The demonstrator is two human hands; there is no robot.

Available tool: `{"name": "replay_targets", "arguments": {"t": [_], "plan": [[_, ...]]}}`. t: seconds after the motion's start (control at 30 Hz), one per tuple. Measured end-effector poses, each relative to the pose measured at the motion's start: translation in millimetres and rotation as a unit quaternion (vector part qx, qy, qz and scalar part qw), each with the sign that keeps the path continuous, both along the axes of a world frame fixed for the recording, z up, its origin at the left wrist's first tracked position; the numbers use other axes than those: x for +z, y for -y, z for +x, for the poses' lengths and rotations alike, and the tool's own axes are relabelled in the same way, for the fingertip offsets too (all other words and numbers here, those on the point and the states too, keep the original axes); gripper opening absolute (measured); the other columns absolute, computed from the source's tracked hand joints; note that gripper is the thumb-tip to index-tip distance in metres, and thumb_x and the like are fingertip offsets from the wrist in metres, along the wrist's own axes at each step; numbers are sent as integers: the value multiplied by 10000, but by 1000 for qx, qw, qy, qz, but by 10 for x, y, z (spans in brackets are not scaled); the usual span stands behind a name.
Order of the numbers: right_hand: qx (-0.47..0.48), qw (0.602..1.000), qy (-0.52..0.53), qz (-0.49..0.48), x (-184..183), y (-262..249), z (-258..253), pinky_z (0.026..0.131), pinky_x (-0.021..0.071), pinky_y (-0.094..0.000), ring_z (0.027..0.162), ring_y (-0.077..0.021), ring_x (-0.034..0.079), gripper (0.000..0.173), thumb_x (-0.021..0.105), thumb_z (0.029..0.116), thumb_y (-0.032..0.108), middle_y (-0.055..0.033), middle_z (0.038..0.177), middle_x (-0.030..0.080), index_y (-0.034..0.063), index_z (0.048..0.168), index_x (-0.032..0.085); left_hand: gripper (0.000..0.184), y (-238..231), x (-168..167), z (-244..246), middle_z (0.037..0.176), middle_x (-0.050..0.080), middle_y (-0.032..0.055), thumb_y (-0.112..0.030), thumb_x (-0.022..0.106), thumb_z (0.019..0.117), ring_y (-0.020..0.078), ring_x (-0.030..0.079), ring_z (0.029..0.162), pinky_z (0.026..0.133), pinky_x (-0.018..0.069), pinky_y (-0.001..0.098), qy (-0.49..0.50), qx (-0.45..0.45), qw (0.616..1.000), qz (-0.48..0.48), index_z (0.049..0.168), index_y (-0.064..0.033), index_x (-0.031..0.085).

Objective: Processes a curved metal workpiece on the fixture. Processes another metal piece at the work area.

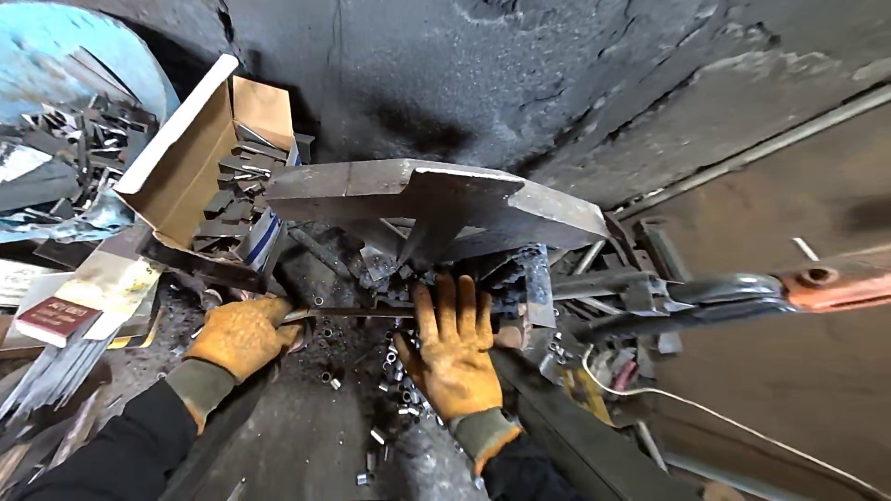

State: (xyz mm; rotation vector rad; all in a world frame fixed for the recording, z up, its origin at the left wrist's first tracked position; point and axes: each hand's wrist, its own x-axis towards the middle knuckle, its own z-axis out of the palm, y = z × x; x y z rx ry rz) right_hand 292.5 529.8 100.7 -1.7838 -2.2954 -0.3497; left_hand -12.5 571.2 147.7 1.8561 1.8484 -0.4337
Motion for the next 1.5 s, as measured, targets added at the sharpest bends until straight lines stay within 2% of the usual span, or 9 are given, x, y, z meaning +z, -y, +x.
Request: {"name": "replay_targets", "arguments": {"t": [0.37,0.87,1.0,1.13,1.2,1.27,1.37,1.43,1.5], "plan": [[-24,998,41,-31,42,-26,-74,1209,154,-718,1562,-463,131,883,705,893,175,-162,1710,184,294,1645,257,488,-203,-91,-53,962,736,102,-599,531,998,310,705,976,888,545,591,32,-22,997,-70,972,-165,753],[-48,993,46,-95,201,-102,-133,1176,220,-724,1538,-492,190,909,717,866,117,-177,1693,233,301,1639,275,722,784,-200,633,1188,739,151,-744,321,1002,380,713,1090,921,533,654,34,256,964,64,1289,-194,690],[-41,996,15,-84,191,-89,-144,1190,200,-721,1539,-480,196,857,716,874,219,-169,1689,251,250,1628,309,722,691,-251,401,1171,750,90,-787,345,968,320,715,1099,943,537,640,77,211,971,82,1232,-230,721],[24,993,-108,-34,347,418,-275,1096,475,-549,1348,-304,566,540,569,965,533,-102,1429,625,177,1357,673,581,480,0,59,1219,739,43,-721,458,979,281,682,1175,1020,510,620,95,133,979,122,1219,-277,744],[24,950,-257,-172,448,769,-464,1026,540,-435,1219,-138,648,444,509,1013,540,29,1280,715,218,1199,752,538,591,272,140,1081,760,33,-676,464,1004,237,721,1020,915,569,555,152,172,969,95,1156,-252,758],[-15,801,-500,-329,619,811,-670,1048,552,-370,1181,-101,664,501,466,1064,477,-9,1271,710,112,1346,661,599,801,469,348,893,755,18,-697,389,1023,183,750,767,705,659,440,306,218,926,-20,1078,-213,738],[-63,571,-733,-364,898,693,-896,937,629,-407,1022,-207,752,366,448,1093,257,-113,1156,756,14,1320,601,561,1291,573,640,1026,732,181,-447,341,1108,299,721,959,897,579,520,349,84,925,-123,1168,-18,698],[-95,594,-692,-399,1087,631,-790,821,660,-417,888,-214,770,319,444,1087,220,-93,1067,770,43,1289,616,551,1460,936,836,1107,717,245,-436,367,1094,417,685,1075,951,508,641,209,-10,971,-114,1184,-4,698],[-95,732,-530,-418,1247,534,-495,874,620,-399,954,-166,741,344,477,1061,264,-39,1121,750,118,1333,629,547,1630,1167,877,952,752,168,-559,392,1065,397,730,901,770,545,665,124,-91,982,109,1174,-133,718]]}}
